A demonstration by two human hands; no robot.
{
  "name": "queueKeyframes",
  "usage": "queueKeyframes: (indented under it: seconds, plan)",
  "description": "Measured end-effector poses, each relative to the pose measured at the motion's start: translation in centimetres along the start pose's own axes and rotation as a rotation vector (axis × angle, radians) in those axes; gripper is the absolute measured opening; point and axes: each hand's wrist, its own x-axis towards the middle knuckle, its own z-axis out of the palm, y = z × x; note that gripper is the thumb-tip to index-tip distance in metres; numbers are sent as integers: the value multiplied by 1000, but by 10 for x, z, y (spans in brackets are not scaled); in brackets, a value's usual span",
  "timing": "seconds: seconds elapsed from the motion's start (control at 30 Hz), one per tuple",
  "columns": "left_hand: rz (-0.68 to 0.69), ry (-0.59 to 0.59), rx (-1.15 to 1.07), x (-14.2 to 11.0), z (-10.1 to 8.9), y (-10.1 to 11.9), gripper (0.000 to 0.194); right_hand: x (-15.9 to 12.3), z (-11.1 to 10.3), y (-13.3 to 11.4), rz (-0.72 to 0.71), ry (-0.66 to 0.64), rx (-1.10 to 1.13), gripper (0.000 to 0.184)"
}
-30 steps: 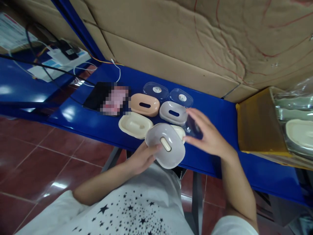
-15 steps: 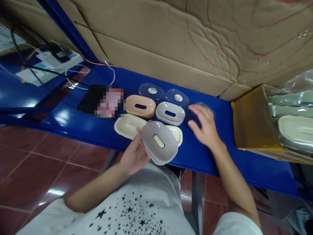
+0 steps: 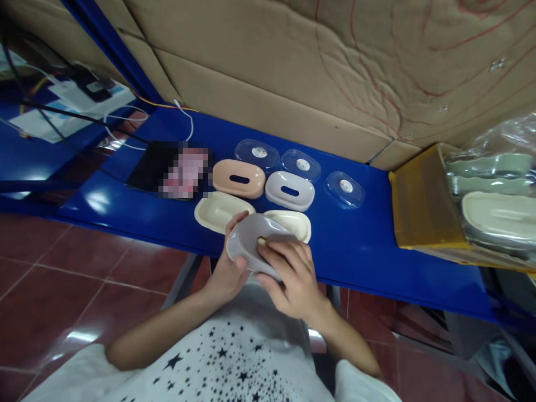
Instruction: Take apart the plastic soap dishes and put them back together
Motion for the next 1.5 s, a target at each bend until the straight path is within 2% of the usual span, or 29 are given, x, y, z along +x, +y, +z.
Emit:
queueKeyframes:
  seconds: [0.13, 0.27, 0.37, 0.5, 0.6, 0.73, 0.8, 0.87, 0.97, 1.1, 1.23, 1.37, 1.5]
  plan:
    - [18, -24, -148, -5, 8, 10, 105, -10, -7, 4, 43, 42, 109, 54]
    - [-59, -108, -259, -8, 15, 9, 100, -26, -31, 26, 164, 119, 115, 37]
    - [-101, -189, -336, -12, 18, 1, 93, -32, -60, 54, 216, 160, -124, 37]
    - [-70, -264, -314, -19, 24, -7, 88, -31, -91, 100, 198, 42, -424, 36]
    - [16, -335, -150, -20, 33, -14, 96, -28, -99, 131, 159, -54, -455, 35]
    - [389, -396, 138, -6, 52, -25, 103, -15, -103, 156, 52, -121, -387, 36]
    - [532, -432, 304, 5, 61, -25, 99, -1, -109, 164, 39, -106, -351, 39]
    - [606, -473, 551, 14, 68, -21, 87, 16, -119, 176, 70, -34, -344, 40]
    - [663, -485, 961, 25, 75, -9, 69, 41, -130, 203, 184, 64, -398, 46]
    - [735, -488, 1274, 36, 82, 0, 56, 63, -123, 245, 305, -42, -398, 52]
    - [763, -493, 1382, 44, 88, -3, 57, 61, -115, 262, 314, -61, -341, 50]
    - [746, -489, 1443, 48, 95, -12, 57, 48, -121, 262, 340, -4, -340, 55]
    - [736, -480, 1477, 49, 102, -18, 59, 43, -121, 264, 350, 1, -260, 57]
